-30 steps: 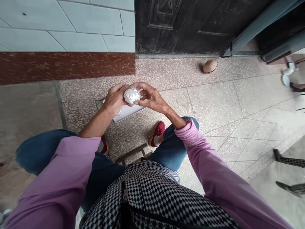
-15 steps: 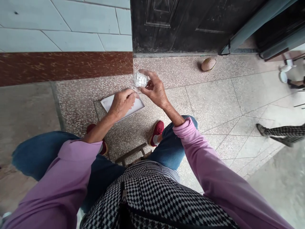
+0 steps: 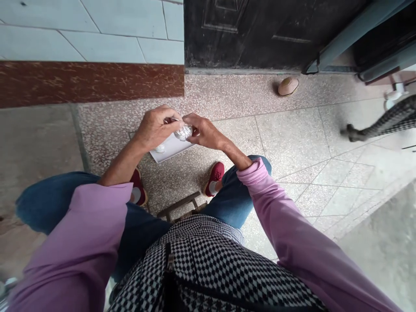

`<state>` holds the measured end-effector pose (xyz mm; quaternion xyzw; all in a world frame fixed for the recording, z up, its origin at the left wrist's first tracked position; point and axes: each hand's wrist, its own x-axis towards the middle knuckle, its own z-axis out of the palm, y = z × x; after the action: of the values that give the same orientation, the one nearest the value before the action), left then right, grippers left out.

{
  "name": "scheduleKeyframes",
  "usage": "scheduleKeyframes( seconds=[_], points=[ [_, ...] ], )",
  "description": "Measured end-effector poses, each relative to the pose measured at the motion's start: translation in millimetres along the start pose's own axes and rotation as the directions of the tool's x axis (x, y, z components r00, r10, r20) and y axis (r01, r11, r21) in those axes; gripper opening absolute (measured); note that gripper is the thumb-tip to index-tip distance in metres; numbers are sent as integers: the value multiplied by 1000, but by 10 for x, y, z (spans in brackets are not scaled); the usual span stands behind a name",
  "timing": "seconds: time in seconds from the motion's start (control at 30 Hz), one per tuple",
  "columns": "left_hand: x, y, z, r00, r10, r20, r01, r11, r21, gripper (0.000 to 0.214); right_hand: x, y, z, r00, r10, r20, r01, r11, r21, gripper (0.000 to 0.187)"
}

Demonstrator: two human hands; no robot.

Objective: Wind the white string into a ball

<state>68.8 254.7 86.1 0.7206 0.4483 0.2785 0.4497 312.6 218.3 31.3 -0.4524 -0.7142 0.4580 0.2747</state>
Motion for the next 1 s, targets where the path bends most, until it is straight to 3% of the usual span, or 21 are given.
scheduleKeyframes(
  seconds=[0.17,0.27,0.4,0.53,0.63,0.77,0.87,1.0],
  points=[
    [49,-44,-30,996,-93,13,93,962,-257,28,-25,100,-20,999,33,30,-41,956,290,82],
    [74,-63,10,987,-158,-21,138,910,-392,35,-41,-12,-100,1000,-1,13,-5,895,445,100],
    [89,-51,94,970,-242,-22,205,862,-465,34,-58,-256,-235,987,128,-98,-69,886,459,92],
    [57,-26,171,984,-161,-81,125,932,-341,34,-7,-196,-231,954,157,-254,-18,879,476,90],
    [-3,6,232,995,-61,-72,49,986,-158,25,42,-21,-196,931,119,-344,27,920,391,92],
    [-78,66,274,999,38,-18,-38,998,-46,13,59,64,-190,890,13,-456,43,993,111,81],
    [-89,101,219,999,33,-17,-33,999,-14,11,50,19,-176,910,-24,-413,16,1000,-23,75],
    [-67,156,104,1000,-1,-2,1,1000,14,16,64,-19,-134,943,-1,-333,-11,999,-34,57]
  ],
)
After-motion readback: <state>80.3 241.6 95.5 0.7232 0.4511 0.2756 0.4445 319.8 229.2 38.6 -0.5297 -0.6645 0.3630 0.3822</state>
